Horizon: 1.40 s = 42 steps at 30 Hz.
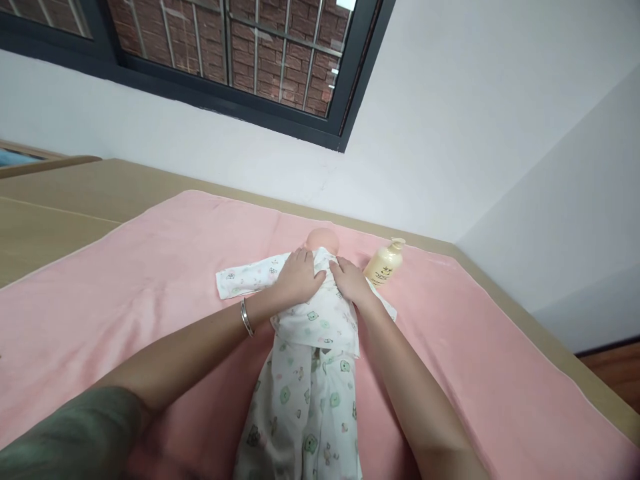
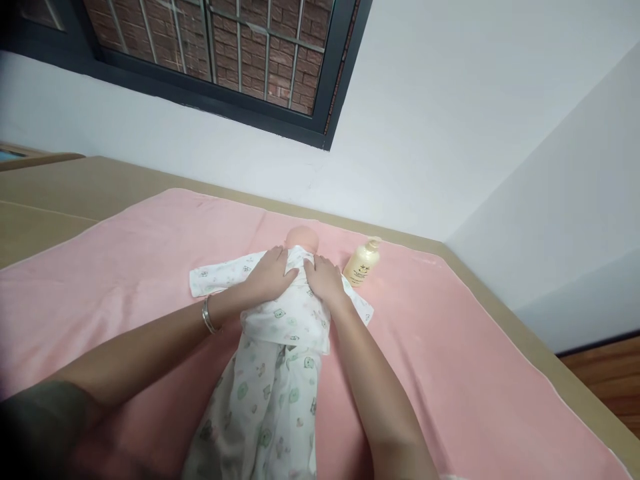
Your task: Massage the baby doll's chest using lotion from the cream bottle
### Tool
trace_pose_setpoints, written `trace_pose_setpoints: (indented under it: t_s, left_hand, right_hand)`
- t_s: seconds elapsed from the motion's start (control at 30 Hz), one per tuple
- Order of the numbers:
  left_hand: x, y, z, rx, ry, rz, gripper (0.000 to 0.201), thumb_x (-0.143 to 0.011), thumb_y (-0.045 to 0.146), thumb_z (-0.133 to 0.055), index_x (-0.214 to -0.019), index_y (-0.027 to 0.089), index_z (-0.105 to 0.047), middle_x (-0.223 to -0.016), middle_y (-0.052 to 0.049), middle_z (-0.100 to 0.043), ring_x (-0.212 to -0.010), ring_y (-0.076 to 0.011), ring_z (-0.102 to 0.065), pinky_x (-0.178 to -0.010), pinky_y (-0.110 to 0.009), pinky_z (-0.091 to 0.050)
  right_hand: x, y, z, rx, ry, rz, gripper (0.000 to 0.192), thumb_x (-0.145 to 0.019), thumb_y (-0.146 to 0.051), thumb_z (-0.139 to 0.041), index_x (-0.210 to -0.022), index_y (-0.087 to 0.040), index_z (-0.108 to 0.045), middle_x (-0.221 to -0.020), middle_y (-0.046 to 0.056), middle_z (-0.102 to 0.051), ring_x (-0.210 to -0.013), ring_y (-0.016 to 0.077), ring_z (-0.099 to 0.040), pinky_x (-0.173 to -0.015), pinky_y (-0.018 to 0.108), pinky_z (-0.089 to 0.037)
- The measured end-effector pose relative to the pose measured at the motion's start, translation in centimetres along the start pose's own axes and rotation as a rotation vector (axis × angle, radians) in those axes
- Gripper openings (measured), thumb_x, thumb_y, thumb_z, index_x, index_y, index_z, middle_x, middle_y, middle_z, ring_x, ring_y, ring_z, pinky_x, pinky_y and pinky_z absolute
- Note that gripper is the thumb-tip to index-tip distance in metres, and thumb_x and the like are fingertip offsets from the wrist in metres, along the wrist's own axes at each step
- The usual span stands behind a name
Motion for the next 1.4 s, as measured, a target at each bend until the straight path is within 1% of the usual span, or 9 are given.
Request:
trace_pose_setpoints:
  t_s: [0.1, 0.2, 0.27, 0.37, 0.53, 0.63, 0.83, 1.07, 1.4]
  left_hand:
    - [-1.0, -1.1, -0.2, 0.092, -0.047, 0.037, 0.049, -0.095, 0.043, -0.040, -0.121, 0.006, -0.060, -0.123, -0.020, -0.067, -0.118, -0.0314, -0.060, -0.102, -0.041, -0.045]
    - [-1.5, -1.8, -0.2, 0.145, -0.043, 0.051, 0.044, -0.094, 0.045, -0.040, -0.111, 0.011, -0.064, -0.113, -0.017, -0.071, -0.108, -0.0304, -0.066, -0.095, -0.040, -0.048]
    - [-1.5, -1.9, -0.3, 0.155, -0.015, 0.050, 0.042, -0.094, 0.044, -0.042, -0.108, 0.013, -0.066, -0.110, -0.016, -0.072, -0.106, -0.0305, -0.066, -0.094, -0.041, -0.049]
    - [-1.3, -2.0, -0.6, 0.136, 0.023, 0.063, 0.040, -0.093, 0.045, -0.043, -0.106, 0.014, -0.066, -0.108, -0.016, -0.072, -0.106, -0.0311, -0.066, -0.094, -0.043, -0.049]
    - [-1.2, -1.8, -0.7, 0.132, 0.060, 0.044, 0.038, -0.094, 0.043, -0.045, -0.108, 0.014, -0.065, -0.111, -0.015, -0.072, -0.110, -0.0313, -0.065, -0.100, -0.044, -0.047]
    - [-1.1, -1.7, -0.5, 0.148, 0.068, 0.046, 0.038, -0.094, 0.041, -0.045, -0.110, 0.013, -0.064, -0.112, -0.016, -0.072, -0.111, -0.0311, -0.065, -0.102, -0.043, -0.046]
    - [-0.9, -1.5, -0.2, 0.161, 0.064, 0.050, 0.039, -0.095, 0.041, -0.043, -0.110, 0.012, -0.064, -0.113, -0.017, -0.071, -0.111, -0.0310, -0.065, -0.101, -0.043, -0.046]
    - [-0.8, -1.4, -0.2, 0.152, 0.056, 0.048, 0.038, -0.095, 0.041, -0.043, -0.111, 0.013, -0.064, -0.113, -0.016, -0.071, -0.111, -0.0306, -0.065, -0.102, -0.043, -0.045]
    - [-0.8, -1.4, -0.1, 0.153, 0.058, 0.048, 0.036, -0.095, 0.041, -0.043, -0.107, 0.014, -0.064, -0.112, -0.016, -0.071, -0.109, -0.0302, -0.065, -0.100, -0.044, -0.046]
  right_hand:
    - [1.1, -1.5, 0.0, 0.080, 0.028, -0.011, 0.049, -0.104, -0.036, -0.023, -0.133, -0.014, -0.056, -0.138, 0.018, -0.060, -0.133, 0.0339, -0.049, -0.115, 0.057, -0.022]
    - [2.0, -2.8, 0.0, 0.176, 0.053, 0.003, 0.049, -0.103, -0.033, -0.025, -0.137, -0.012, -0.052, -0.142, 0.021, -0.056, -0.138, 0.0355, -0.045, -0.117, 0.061, -0.013]
    - [2.0, -2.9, -0.1, 0.175, 0.055, 0.017, 0.049, -0.103, -0.034, -0.025, -0.137, -0.012, -0.052, -0.144, 0.021, -0.055, -0.139, 0.0346, -0.044, -0.118, 0.060, -0.015]
    - [1.3, -1.9, -0.3, 0.090, 0.049, 0.022, 0.050, -0.103, -0.037, -0.024, -0.139, -0.015, -0.050, -0.148, 0.018, -0.052, -0.142, 0.0334, -0.041, -0.118, 0.059, -0.017]
    - [0.3, -0.5, -0.6, -0.020, 0.040, 0.010, 0.049, -0.101, -0.044, -0.025, -0.131, -0.020, -0.056, -0.136, 0.013, -0.061, -0.134, 0.0316, -0.047, -0.117, 0.062, -0.016]
    - [0.5, -0.6, -0.6, -0.016, 0.071, 0.003, 0.049, -0.101, -0.044, -0.025, -0.133, -0.019, -0.054, -0.138, 0.014, -0.060, -0.136, 0.0321, -0.046, -0.117, 0.064, -0.015]
    - [0.6, -0.8, -0.7, -0.005, 0.091, 0.003, 0.048, -0.101, -0.044, -0.025, -0.132, -0.020, -0.054, -0.137, 0.014, -0.060, -0.135, 0.0314, -0.046, -0.117, 0.062, -0.016]
    - [0.8, -1.0, -0.5, 0.009, 0.098, 0.009, 0.048, -0.102, -0.042, -0.024, -0.128, -0.019, -0.057, -0.135, 0.014, -0.061, -0.133, 0.0319, -0.047, -0.116, 0.062, -0.018]
    - [0.8, -0.9, -0.6, 0.014, 0.084, -0.006, 0.050, -0.102, -0.043, -0.024, -0.132, -0.019, -0.054, -0.138, 0.015, -0.059, -0.135, 0.0321, -0.045, -0.116, 0.061, -0.021]
Point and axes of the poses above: each hand's wrist, its own x-axis away from the middle knuckle, its own z-axis out of the back of the hand, y = z × x, the point moved 6 cm from there along -x, towards the middle knuckle
